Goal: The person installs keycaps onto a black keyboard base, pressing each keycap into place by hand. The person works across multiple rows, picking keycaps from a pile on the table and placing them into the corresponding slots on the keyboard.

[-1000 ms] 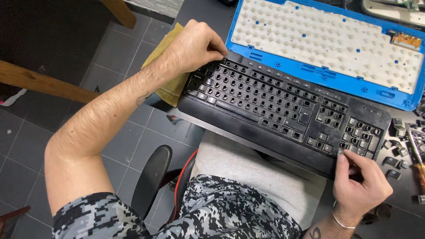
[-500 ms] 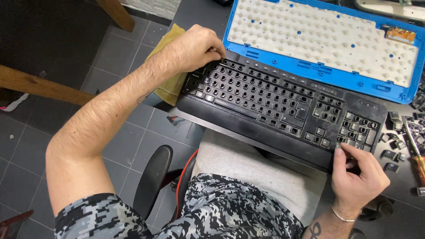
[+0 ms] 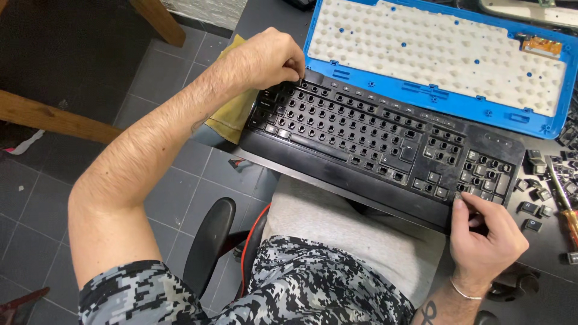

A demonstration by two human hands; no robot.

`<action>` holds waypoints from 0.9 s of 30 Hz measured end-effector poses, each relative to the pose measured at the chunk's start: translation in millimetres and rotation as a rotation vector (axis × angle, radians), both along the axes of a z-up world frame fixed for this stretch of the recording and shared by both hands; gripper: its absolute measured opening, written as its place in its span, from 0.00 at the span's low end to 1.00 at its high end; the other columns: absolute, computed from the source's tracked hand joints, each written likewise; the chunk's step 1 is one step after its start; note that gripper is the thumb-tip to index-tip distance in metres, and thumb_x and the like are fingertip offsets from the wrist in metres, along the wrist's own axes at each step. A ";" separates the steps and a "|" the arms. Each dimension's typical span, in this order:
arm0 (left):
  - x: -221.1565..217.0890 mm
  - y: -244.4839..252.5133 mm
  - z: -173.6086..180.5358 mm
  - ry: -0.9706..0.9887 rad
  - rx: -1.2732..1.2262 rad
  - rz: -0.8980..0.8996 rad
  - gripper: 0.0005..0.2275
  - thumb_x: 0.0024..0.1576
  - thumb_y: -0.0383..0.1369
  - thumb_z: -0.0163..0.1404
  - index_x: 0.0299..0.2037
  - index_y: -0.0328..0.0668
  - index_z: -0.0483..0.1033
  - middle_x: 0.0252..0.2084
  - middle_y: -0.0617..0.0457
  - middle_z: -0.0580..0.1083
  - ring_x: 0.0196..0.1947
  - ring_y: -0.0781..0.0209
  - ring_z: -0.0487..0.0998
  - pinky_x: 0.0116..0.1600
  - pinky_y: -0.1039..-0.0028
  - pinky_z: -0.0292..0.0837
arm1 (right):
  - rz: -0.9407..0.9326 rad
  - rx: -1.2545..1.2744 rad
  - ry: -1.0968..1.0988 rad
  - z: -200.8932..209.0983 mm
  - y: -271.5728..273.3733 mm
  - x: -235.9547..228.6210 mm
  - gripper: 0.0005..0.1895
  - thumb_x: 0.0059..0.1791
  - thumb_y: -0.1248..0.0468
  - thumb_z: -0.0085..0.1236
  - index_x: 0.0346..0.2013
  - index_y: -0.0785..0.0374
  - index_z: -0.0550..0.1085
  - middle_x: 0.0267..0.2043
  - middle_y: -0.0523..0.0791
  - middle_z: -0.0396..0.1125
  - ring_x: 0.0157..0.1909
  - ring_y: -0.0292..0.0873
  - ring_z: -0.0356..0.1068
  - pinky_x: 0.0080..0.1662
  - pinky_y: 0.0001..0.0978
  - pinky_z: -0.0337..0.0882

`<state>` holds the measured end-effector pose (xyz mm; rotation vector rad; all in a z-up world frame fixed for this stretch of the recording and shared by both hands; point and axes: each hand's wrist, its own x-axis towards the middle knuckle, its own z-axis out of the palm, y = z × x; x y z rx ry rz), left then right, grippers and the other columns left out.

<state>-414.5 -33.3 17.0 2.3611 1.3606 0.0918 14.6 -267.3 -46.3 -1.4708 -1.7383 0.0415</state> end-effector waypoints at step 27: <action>-14.1 10.6 -13.1 -0.117 0.059 -0.062 0.01 0.57 0.31 0.63 0.36 0.52 0.86 0.36 0.59 0.80 0.34 0.66 0.79 0.43 0.73 0.76 | 0.009 0.000 0.009 2.7 -0.7 -2.8 0.01 0.59 0.80 0.67 0.45 0.78 0.82 0.37 0.55 0.73 0.31 0.44 0.63 0.38 0.32 0.64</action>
